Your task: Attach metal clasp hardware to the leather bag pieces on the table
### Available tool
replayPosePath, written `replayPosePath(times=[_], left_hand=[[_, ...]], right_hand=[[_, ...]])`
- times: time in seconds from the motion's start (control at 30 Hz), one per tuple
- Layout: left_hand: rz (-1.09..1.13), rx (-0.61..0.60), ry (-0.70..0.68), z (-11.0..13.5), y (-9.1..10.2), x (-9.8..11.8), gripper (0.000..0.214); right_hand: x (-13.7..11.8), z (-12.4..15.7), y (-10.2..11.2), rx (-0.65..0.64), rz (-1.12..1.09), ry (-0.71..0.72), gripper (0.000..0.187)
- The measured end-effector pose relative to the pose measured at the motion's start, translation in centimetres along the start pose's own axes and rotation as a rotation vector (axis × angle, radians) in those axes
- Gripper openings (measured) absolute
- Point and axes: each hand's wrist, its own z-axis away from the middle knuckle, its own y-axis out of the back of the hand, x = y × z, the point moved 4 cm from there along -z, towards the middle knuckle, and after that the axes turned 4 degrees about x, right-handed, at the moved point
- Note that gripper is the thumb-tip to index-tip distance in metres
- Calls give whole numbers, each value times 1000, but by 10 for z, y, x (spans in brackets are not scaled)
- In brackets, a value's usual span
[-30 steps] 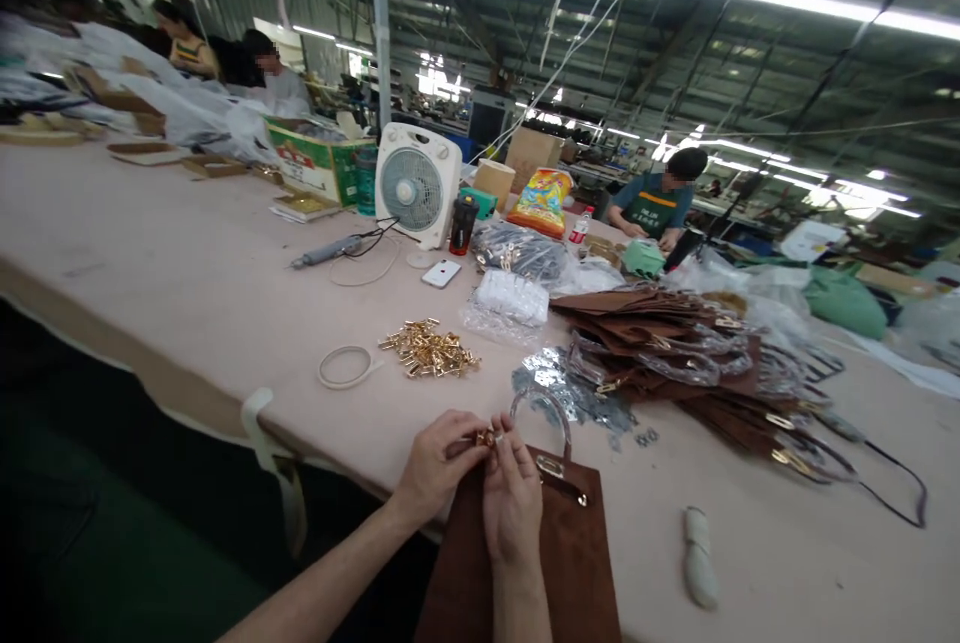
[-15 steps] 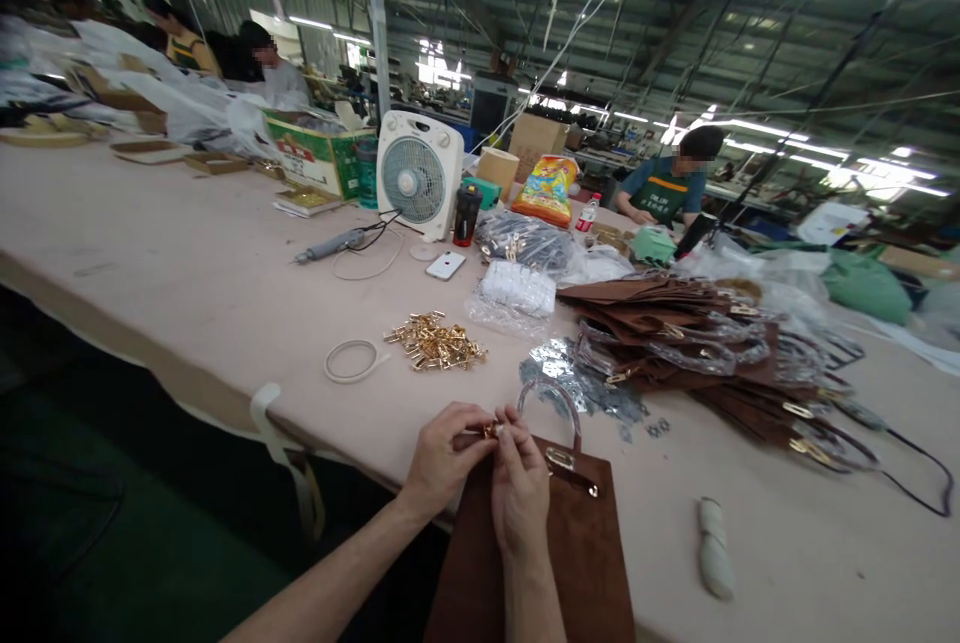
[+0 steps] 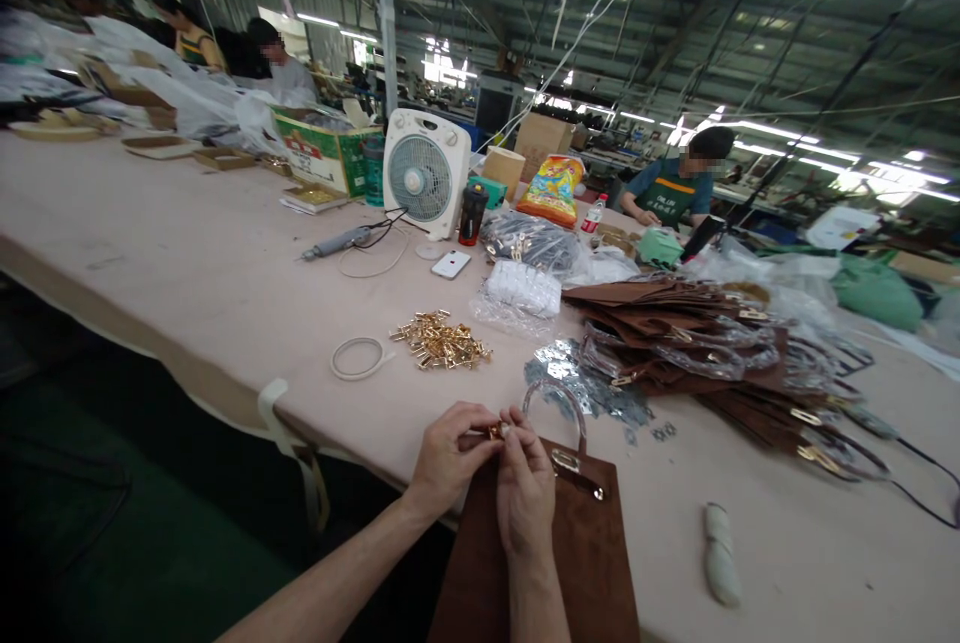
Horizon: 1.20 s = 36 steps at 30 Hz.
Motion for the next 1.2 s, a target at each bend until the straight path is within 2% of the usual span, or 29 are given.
replayPosePath(times=[0.53,0.77,1.0,1.13,1.2], left_hand=[[1,40,-13,0,2,0,20],[19,57,-44,4,5,-4,21],[-30,26,-61,5,4,0,19],[-52,-30,-5,1,4,-1,26],[-82,-35,7,-2,6,-1,29]], right_hand=[[6,-2,1,30,101,32,27],[3,1,-2,-9,88,-9,27],[-7,5,-10,-84,-2,-91,46],[-8,7,-9,-59,15,-1,38],[-8,8,-6,-10,94,83,38]])
